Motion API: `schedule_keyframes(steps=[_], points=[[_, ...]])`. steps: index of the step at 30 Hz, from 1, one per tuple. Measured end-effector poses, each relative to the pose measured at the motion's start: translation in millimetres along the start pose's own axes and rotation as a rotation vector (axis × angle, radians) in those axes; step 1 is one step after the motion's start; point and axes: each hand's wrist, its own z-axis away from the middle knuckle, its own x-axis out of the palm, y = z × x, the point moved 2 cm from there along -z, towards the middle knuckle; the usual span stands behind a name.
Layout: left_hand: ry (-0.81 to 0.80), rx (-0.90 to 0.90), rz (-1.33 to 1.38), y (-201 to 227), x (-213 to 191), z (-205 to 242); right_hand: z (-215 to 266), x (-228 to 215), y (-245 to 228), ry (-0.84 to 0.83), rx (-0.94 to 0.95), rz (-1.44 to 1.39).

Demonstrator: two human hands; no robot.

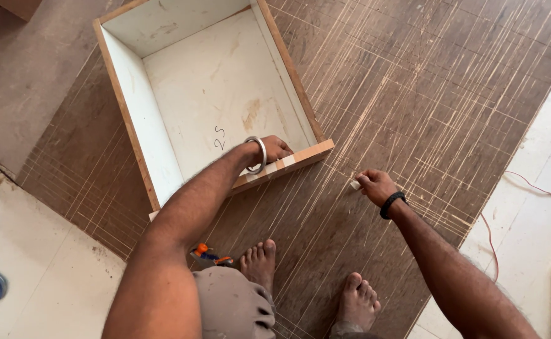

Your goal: Applying edge banding tape to the edges of a wooden drawer and trimming the excess with a hand planer.

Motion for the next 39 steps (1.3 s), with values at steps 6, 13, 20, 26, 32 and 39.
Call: schedule_keyframes(steps=[6,13,20,26,32,39], points=[[0.005,-0.074,0.104,5,1,4,1,6,-5,-0.003,-0.013,0.078],[0.083,0.078,-0.235,-68,14,-103,-38,23,43,0.003,-0.121,0.061],[0.249,0.368,-0.186,-57,5,-64,-21,-3,24,0.025,-0.108,0.109],[0.142,0.144,-0.039,-38,-2,-43,-9,-8,1,0.002,-0.024,0.099],[0.246,0.129,-0.151,-30,7,-57,9,-3,-22,-0.056,0.017,0.107],[0.127,0.059,-0.118,-28,0,-42,7,-2,-17,-0.068,0.052,0.043]])
